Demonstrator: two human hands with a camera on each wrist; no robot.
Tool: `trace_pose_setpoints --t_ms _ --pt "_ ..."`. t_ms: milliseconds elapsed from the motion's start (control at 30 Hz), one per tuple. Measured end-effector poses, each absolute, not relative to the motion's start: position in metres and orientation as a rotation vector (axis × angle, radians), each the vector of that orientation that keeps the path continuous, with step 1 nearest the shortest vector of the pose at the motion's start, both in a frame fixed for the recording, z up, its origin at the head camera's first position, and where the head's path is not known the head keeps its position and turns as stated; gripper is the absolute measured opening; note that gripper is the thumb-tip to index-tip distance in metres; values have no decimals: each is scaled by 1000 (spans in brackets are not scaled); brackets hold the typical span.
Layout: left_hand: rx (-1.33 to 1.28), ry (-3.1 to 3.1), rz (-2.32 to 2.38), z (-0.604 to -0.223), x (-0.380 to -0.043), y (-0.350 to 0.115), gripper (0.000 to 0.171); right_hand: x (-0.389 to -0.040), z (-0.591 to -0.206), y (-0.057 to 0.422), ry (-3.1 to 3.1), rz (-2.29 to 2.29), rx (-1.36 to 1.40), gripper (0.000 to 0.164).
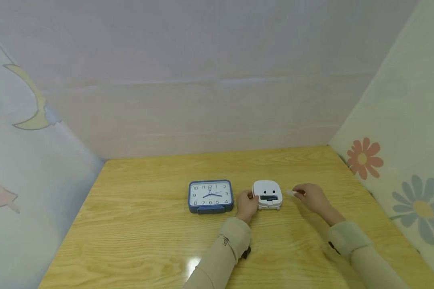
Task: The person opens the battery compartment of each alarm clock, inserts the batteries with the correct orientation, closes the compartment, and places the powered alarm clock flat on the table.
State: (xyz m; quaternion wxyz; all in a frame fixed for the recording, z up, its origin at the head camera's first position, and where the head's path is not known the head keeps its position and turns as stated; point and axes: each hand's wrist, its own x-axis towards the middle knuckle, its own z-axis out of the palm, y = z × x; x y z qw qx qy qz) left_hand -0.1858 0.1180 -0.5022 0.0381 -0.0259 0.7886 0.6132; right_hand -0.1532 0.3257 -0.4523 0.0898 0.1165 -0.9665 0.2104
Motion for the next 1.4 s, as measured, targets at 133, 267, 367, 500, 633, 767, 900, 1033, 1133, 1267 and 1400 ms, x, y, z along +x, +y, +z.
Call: trace_pose_setpoints --t_ms 133,267,367,500,633,767,900,1033,1133,1267,1400 --pt "-68 2429 1880 -503 -186 117 16 -152 -449 321 -2837 664 369 14" --pt "-59 2434 1885 -502 -187 116 17 -152 -446 314 -2819 645 389 15" --pt "-49 2435 1896 -500 -186 116 16 -152 -443 309 -2811 642 396 13" --pt "-48 2437 1896 -499 -186 116 16 -152 -442 302 -2802 640 411 9" --pt "-64 2432 1879 -498 -186 116 16 -152 -443 295 -2789 648 451 9" --pt "-47 2446 1878 -497 -185 115 15 -152 -444 289 -2769 657 502 9" --pt "-46 2446 1884 -497 -185 115 15 -153 -447 284 -2749 653 540 9" --pt "-50 2442 1884 -497 -185 115 15 -154 -451 280 -2713 643 585 10" --pt "-53 2442 1883 -497 -185 115 16 -155 -452 277 -2679 639 620 11" --pt "-62 2445 1874 -498 -186 115 17 -157 -453 274 -2656 620 652 12" --pt "-60 2439 1878 -498 -186 116 16 -158 -456 271 -2656 603 663 12"
